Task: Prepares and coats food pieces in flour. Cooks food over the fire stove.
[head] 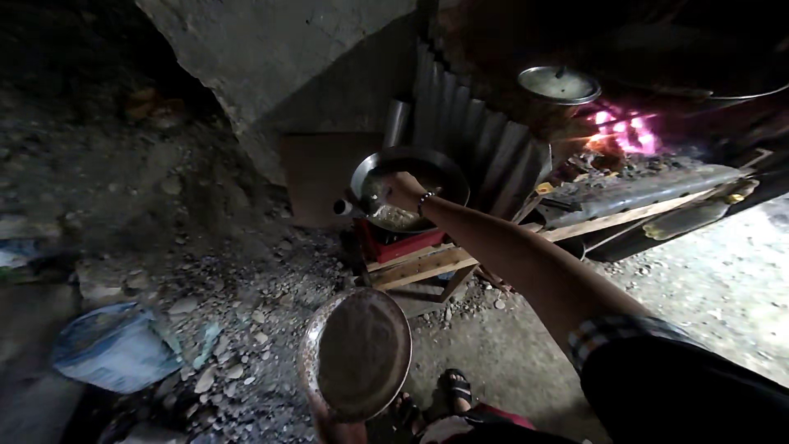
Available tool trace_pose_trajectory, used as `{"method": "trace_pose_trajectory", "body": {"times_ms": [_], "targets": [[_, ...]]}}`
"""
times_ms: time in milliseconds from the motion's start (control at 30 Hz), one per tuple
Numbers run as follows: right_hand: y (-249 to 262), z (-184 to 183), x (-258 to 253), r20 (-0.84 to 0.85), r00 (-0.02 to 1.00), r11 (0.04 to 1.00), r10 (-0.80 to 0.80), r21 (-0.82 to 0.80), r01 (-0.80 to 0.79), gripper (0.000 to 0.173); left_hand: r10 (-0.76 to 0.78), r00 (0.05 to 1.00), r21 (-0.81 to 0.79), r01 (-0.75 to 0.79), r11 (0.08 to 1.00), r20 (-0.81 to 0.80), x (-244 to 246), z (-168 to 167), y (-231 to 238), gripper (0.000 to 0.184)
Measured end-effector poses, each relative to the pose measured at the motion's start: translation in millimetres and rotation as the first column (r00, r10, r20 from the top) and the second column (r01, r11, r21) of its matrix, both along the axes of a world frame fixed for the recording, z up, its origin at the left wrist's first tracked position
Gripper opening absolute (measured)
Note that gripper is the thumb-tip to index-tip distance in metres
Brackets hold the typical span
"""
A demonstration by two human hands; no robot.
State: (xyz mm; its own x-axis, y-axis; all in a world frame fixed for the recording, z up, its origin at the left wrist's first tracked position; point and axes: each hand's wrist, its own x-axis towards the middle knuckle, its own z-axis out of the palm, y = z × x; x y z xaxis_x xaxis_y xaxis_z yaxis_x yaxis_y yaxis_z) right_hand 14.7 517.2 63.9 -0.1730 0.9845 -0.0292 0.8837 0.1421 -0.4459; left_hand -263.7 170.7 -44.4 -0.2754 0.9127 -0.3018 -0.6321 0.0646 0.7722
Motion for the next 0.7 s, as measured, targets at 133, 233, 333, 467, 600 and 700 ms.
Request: {"method": "trace_pose_trajectory", "body": {"times_ms": [133,233,333,467,600,700], "targets": [[-7.7,-5.5,7.0,0.132,0.981,0.990,0.142,-0.039,-0.138,0.021,-0.018,0.999,-0.041,0.016,0.999,-0.033,1.1,0.8,2.2,0.057],[-25.4,11.4,-1.9,0.222,0.951,0.974,0.214,-0.120,-0.191,0.022,-0.020,0.999,-0.104,0.017,0.994,-0.028,1.7,-1.5,4.2,0.055],[-24.2,3.1,-1.6,0.323,0.912,0.966,0.252,-0.137,-0.219,0.020,-0.058,0.997,-0.079,0.053,0.995,-0.060,4.1,3.0,3.8,0.056],[-27.7,3.9,-0.8,0.373,0.900,0.966,0.228,-0.204,-0.160,0.020,-0.064,0.996,-0.090,0.058,0.994,-0.065,2.3,-6.5,3.2,0.062],[-26.8,14.2,5.5,0.388,0.902,0.974,0.192,-0.189,-0.126,0.019,-0.068,0.996,-0.097,0.063,0.993,-0.050,2.0,0.2,4.2,0.060],[-28.5,27.1,10.0,0.319,0.947,0.996,0.025,-0.090,0.004,0.022,-0.057,0.998,-0.127,0.054,0.990,-0.023,2.6,9.0,8.5,0.058]]}}
